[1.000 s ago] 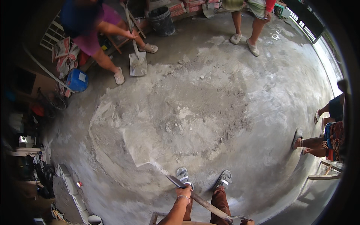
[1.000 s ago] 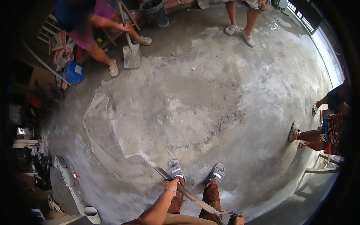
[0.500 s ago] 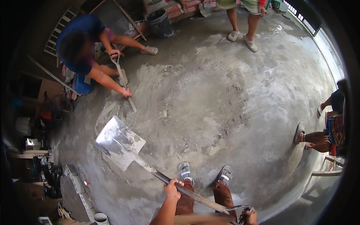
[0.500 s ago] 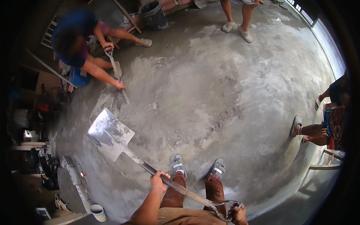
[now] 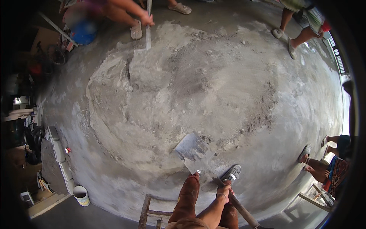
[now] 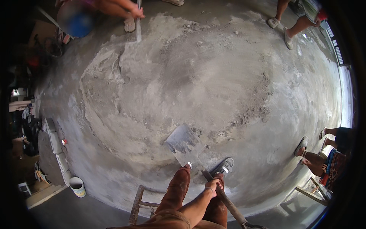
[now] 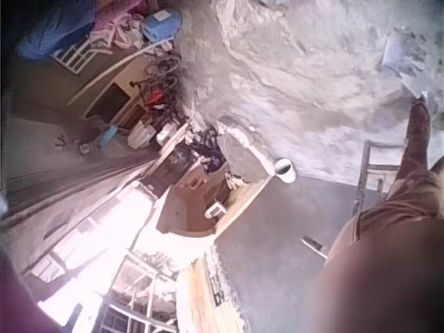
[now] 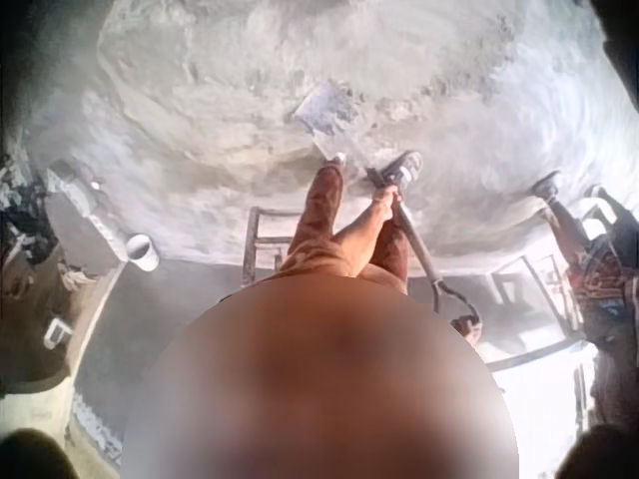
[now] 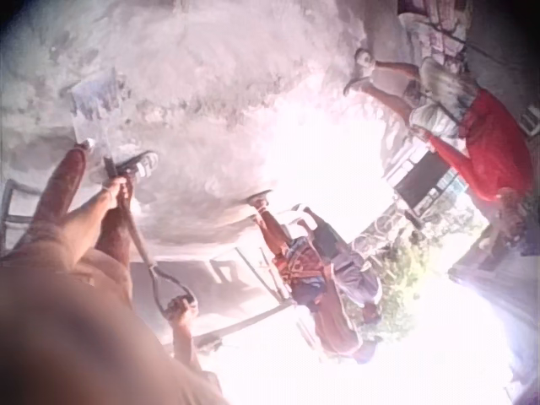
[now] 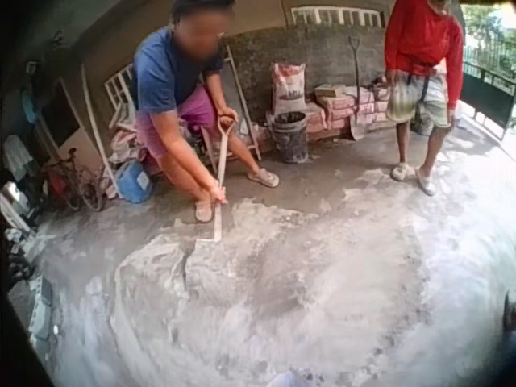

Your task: The person uses a shovel to mix a pile of dry concrete mix on the floor. They work alongside two other people who are also using shovels to turn and blend the material. The group continues mixing the pile throughout the clip.

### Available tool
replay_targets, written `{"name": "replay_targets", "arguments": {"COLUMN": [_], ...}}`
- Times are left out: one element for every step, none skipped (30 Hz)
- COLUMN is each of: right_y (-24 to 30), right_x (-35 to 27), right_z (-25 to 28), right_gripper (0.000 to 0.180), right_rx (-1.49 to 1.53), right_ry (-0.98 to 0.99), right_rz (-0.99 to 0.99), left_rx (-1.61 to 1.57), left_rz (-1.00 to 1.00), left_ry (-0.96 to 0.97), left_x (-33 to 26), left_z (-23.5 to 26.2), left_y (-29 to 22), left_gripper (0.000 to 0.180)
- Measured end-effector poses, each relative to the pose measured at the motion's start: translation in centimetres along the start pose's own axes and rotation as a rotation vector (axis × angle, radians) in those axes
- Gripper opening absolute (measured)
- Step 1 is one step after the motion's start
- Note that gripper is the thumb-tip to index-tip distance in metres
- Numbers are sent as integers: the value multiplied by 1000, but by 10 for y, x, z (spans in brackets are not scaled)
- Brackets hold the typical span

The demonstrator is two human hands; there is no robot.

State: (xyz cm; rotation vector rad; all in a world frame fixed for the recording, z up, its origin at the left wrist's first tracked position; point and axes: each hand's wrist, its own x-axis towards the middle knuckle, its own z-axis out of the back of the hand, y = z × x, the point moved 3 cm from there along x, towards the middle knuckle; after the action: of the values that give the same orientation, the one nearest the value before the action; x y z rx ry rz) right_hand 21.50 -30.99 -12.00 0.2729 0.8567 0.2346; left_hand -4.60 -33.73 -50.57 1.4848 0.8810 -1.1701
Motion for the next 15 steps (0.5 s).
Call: {"name": "replay_targets", "arguments": {"right_y": [5, 7, 3, -2, -11, -22, -28, -42, -39, -33, -30, -23, -18, -14, -13], "right_x": [-10, -22, -29, -36, -35, -38, -35, -28, -25, -20, -12, -3, 5, 9, 13], "right_z": [-27, -61, -108, -154, -206, -251, -302, -346, -367, -385, -394, -389, -382, -371, -357], "right_gripper": [8, 7, 7, 7, 5, 6, 9, 14, 8, 7, 7, 8, 9, 7, 5], "right_rx": [24, 51, 54, 123, 144, 142, 119, 280, 340, 400, 326, 287, 233, 249, 287], "right_ry": [17, 35, 62, 105, 158, 241, 308, 16, 317, 614, 590, 527, 531, 517, 517], "right_rz": [0, -5, 56, 59, 18, 5, 229, 189, 170, 158, 171, 197, 142, 104, 77], "left_rx": [12, 16, 232, 64, 149, 189, 100, 63, 106, 88, 160, 154, 150, 164, 169], "left_rz": [21, 68, -20, 88, -39, -218, -369, -483, -542, -557, -525, -454, -525, -520, -542], "left_ry": [68, 126, 44, 69, 23, -60, -24, -72, -117, -137, -112, -124, -179, -204, -240], "left_x": [-1, -2, -2, 0, 3, 7, 12, 17, 24, 32, 39, 44, 45, 44, 39], "left_z": [-2, -2, 2, 7, 13, 21, 26, 31, 36, 36, 35, 34, 34, 32, 32], "left_y": [-28, -64, -111, -159, -217, -274, -328, -373, -404, -422, -429, -427, -418, -404, -386], "left_gripper": [13, 13, 11, 11, 11, 13, 10, 7, 6, 6, 9, 11, 11, 11, 10]}}
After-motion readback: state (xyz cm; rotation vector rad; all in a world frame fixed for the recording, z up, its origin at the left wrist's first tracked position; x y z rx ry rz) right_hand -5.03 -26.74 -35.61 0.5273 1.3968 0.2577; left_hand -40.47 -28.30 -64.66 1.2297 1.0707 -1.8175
